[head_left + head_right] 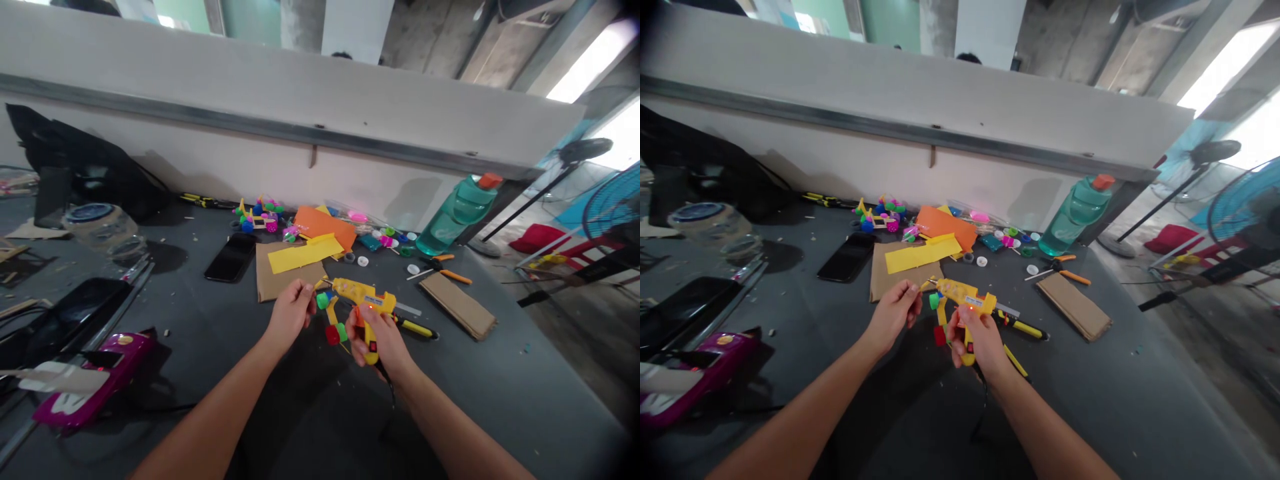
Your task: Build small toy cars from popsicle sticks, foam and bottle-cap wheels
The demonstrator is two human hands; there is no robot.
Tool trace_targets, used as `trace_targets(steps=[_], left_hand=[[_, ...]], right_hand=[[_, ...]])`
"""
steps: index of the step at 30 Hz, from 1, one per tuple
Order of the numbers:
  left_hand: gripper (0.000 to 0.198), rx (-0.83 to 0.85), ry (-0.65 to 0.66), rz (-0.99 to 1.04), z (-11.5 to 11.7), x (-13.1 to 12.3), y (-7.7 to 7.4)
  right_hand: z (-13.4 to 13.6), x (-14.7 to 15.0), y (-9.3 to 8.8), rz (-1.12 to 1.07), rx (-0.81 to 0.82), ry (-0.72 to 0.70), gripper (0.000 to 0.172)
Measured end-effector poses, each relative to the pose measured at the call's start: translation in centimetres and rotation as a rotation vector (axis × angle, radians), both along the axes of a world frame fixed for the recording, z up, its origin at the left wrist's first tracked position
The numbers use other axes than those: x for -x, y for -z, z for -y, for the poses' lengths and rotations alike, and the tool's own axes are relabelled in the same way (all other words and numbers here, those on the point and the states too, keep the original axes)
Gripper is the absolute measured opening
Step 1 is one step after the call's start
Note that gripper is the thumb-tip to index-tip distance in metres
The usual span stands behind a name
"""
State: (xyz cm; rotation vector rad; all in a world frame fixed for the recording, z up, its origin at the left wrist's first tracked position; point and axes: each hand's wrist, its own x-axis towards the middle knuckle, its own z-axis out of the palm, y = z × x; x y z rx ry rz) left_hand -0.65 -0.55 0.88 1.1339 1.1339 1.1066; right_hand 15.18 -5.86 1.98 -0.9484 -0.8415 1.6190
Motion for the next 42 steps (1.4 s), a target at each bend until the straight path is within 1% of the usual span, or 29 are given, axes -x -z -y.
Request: trace_targets(steps=[2, 4, 9, 12, 16, 22, 25, 29, 32, 37, 42], left_hand=[[0.025, 0.01, -0.003, 0.024, -0.1, 0.0, -0.1], [0.025, 0.026, -0.006, 0.042, -0.1, 0.1, -0.1], [0.023, 0.026, -0.001, -0.005, -0.2, 0.1, -0.1], [0.023, 0.038, 0.002, -0.043, -0.1, 0.0, -0.2], [0.023, 0.053, -0.002, -0.039, -0.1, 0.1, -0.3], [0.027, -0.02, -0.024, -0.032, -0.4, 0.7, -0.2], [0.028, -0.061, -0.007, -0.064, -0.4, 0.8, -0.2], [0.027, -0.075, 0.019, -0.091, -0.3, 0.8, -0.4], [0.026, -0.108, 0.022, -0.111, -0.4, 1.0, -0.3], [0.026, -0.18, -0.01, -0.177, -0.7, 1.4, 0.1], [0.027, -0.229, -0.009, -0.252, -0.9, 1.5, 0.3]], right_hand=[[0.1, 0.2, 0.1, 0.103, -0.057, 0.009, 0.037], [0.2, 0.3, 0.1, 0.161, -0.085, 0.012, 0.038], [0.4, 0.0, -0.4, 0.21, -0.134, -0.011, 0.041], [0.3, -0.2, -0.5, 0.227, -0.136, -0.024, 0.043], [0.1, -0.2, -0.5, 0.276, -0.087, -0.007, 0.04], [0.0, 0.0, 0.0, 0.175, -0.033, -0.006, 0.037], [-0.2, 0.0, 0.1, 0.161, -0.009, -0.002, 0.037], [-0.3, 0.0, 0.2, 0.162, 0.018, -0.017, 0.037], [-0.3, -0.1, 0.4, 0.163, 0.02, -0.056, 0.037], [-0.2, -0.4, 0.4, 0.149, 0.015, -0.119, 0.038], [0.0, -0.4, 0.1, 0.085, -0.004, -0.115, 0.035]])
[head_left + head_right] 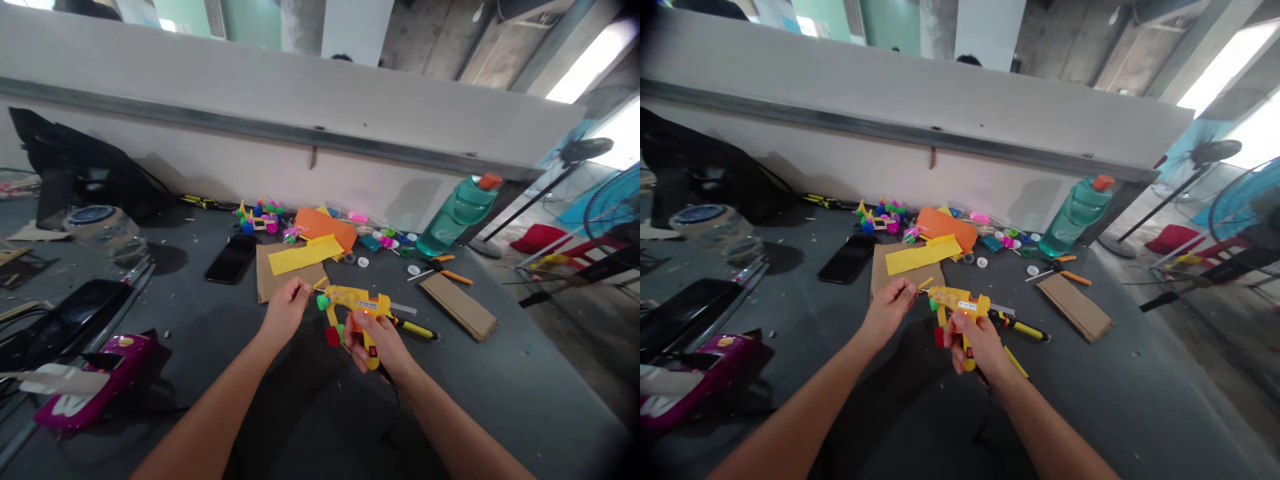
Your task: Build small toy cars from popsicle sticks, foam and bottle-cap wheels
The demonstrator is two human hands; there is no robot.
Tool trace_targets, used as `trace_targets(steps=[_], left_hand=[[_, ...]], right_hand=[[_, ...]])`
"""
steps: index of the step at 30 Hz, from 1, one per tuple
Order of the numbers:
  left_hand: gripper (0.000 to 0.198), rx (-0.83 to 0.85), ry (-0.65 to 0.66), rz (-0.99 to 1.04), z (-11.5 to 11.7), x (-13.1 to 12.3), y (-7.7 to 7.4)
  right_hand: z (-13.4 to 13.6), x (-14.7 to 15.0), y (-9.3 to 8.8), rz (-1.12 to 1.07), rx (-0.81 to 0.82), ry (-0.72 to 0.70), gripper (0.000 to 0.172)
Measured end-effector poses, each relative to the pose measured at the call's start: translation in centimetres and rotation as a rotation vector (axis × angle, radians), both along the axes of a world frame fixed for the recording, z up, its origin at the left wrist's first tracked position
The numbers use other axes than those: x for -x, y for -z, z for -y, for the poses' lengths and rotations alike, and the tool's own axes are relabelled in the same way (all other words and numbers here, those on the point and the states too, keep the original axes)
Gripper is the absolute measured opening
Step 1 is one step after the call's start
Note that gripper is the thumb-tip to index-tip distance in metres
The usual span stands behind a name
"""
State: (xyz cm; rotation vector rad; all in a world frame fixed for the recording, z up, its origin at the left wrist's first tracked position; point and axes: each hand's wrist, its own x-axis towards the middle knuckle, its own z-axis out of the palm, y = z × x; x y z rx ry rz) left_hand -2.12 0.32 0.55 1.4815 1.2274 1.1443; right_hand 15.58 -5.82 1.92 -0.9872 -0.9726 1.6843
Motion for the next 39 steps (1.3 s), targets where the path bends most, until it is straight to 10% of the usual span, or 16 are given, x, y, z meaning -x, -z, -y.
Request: trace_targets(steps=[27, 34, 39], left_hand=[[0.023, 0.016, 0.027, -0.087, 0.4, -0.6, 0.1], [0.022, 0.003, -0.059, -0.142, 0.1, -0.3, 0.2], [0.023, 0.019, -0.167, -0.054, -0.6, 0.3, 0.4]], right_hand=[[0.3, -0.2, -0.3, 0.4, -0.285, 0.237, 0.037], [1.1, -1.3, -4.0, 0.294, -0.499, 0.449, 0.026], [0.6, -8.2, -7.2, 0.468, -0.589, 0.8, 0.027]])
